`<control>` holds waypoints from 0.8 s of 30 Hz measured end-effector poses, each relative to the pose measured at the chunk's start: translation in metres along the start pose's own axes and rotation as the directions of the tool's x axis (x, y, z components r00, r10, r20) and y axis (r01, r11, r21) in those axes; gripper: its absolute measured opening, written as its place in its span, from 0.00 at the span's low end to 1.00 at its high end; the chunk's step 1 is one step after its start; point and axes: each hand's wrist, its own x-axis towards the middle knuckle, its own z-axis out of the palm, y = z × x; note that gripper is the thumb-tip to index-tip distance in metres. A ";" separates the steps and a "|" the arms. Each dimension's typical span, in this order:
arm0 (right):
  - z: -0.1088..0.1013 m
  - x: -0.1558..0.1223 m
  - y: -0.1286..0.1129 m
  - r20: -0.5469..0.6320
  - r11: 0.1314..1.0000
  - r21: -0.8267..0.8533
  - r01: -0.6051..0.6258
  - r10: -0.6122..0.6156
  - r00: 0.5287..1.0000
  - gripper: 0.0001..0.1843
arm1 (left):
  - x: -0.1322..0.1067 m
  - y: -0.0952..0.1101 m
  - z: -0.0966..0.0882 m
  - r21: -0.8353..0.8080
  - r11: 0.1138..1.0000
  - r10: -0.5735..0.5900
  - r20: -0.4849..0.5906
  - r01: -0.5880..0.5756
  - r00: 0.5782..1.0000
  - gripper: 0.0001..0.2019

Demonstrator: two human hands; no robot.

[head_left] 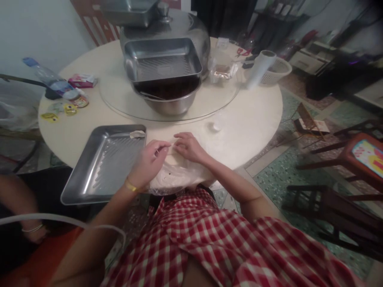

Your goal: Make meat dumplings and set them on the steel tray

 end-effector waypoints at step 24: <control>-0.068 -0.027 -0.031 -0.358 0.883 -0.334 0.331 -0.444 0.822 0.11 | -0.024 0.040 0.001 -0.935 -0.327 -0.438 0.279 0.137 0.855 0.25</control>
